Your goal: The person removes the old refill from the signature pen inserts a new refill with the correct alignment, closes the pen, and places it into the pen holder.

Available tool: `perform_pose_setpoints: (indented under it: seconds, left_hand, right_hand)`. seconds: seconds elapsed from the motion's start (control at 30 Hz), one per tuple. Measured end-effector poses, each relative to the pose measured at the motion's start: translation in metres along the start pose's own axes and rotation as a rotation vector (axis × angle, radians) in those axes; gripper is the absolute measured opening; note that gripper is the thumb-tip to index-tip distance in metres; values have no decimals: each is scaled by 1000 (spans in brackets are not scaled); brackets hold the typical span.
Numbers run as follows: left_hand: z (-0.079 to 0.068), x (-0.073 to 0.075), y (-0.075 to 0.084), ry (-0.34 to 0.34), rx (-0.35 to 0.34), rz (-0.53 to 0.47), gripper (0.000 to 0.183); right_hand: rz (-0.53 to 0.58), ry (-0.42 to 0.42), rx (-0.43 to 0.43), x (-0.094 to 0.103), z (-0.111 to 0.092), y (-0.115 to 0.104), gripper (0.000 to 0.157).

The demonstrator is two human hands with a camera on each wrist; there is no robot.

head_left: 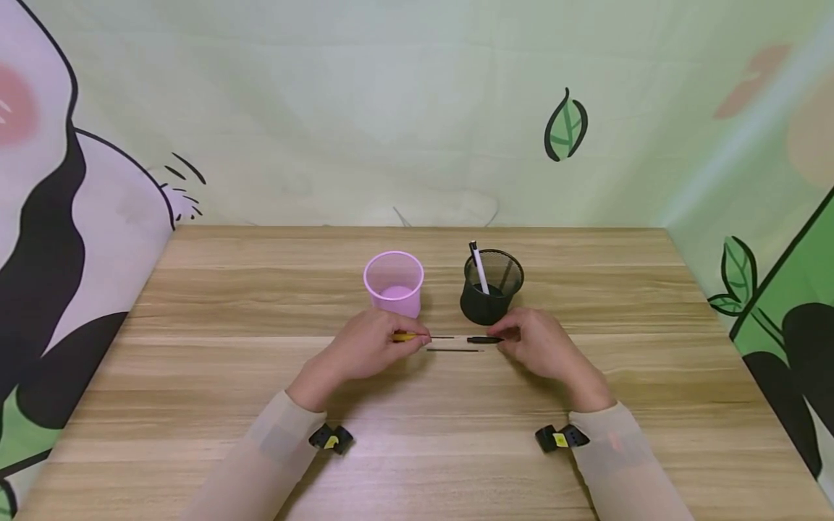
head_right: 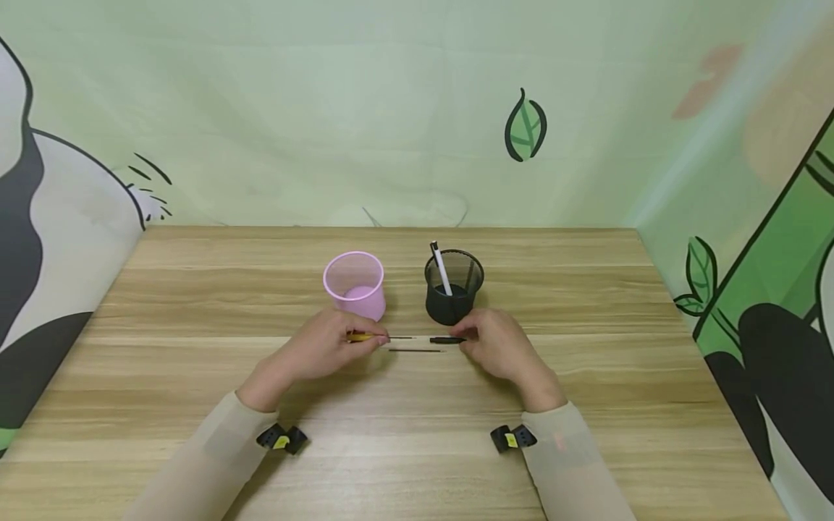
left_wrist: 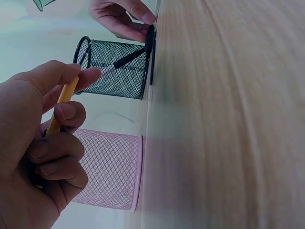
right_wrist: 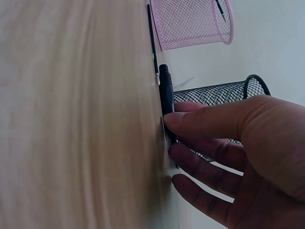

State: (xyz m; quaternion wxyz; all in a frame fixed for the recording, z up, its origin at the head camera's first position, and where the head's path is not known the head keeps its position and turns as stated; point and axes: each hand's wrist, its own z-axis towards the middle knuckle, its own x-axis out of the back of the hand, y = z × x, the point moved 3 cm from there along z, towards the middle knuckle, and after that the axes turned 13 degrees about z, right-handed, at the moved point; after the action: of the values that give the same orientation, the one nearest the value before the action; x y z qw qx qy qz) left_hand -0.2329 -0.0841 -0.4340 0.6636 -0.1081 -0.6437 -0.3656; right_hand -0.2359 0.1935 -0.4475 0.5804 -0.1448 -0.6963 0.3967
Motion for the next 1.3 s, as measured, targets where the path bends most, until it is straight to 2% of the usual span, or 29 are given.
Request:
perform_pose_setpoints:
  seconds: [0.37,0.8,1.3]
  left_hand:
    - [1,-1,1,-10,-2,-9,19]
    - [1,-3,-1,-18,0,-2,19]
    - [2,-4,-1,-26,1,-2,20]
  right_hand:
    - [-66,6,25,-5,1,-2,19]
    - [-89,14,46,-7,2,0,15]
    - [-63,-3,65,-3,1,-5,11]
